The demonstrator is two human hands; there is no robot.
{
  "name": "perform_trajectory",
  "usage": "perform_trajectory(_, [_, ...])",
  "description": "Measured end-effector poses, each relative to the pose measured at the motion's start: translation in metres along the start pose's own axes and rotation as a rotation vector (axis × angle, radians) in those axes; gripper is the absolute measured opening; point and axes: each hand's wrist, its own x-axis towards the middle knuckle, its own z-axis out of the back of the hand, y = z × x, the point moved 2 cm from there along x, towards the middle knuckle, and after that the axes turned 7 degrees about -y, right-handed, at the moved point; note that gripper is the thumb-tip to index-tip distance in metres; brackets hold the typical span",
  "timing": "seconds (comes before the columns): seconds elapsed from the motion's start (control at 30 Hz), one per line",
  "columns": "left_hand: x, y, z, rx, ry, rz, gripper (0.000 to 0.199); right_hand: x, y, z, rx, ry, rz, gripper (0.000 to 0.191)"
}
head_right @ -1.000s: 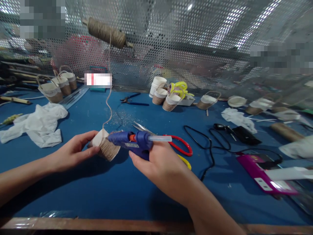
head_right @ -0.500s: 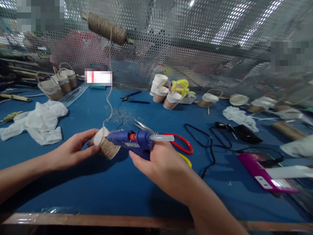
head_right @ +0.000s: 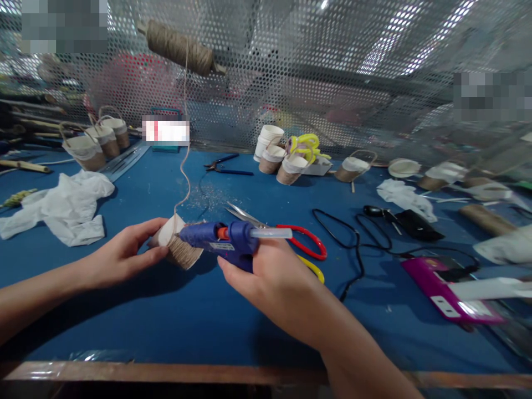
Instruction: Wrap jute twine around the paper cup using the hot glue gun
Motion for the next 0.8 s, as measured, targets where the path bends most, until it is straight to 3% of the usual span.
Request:
perform_trajectory(0.17, [-0.0001,-0.0005,0.0007,0.039,-0.008,-0.011,0.019,0.0022,-0.0055,0.0025,0.102,0.126,-0.14,0.015])
perform_trajectory(0.33, [0.0002,-0.0018,0.0017,0.128,-0.011,-0.01,0.02,0.0028,-0.0086,0.0021,0.157,0.193,-0.242,0.036])
perform_trajectory(0.43, [0.0003,-0.0028,0.0018,0.126,-0.017,-0.014,0.022,0.0025,-0.0079,0.0008,0.174,0.203,-0.248,0.041])
perform_trajectory(0.63, [0.0006,-0.0037,0.0014,0.077,-0.019,-0.023,0.026,0.0005,-0.0059,0.0012,0.177,0.185,-0.218,0.033])
perform_trajectory(0.8, [0.0001,-0.0034,0.0022,0.117,-0.036,-0.022,0.028,0.0019,-0.0077,0.0017,0.192,0.227,-0.265,0.046])
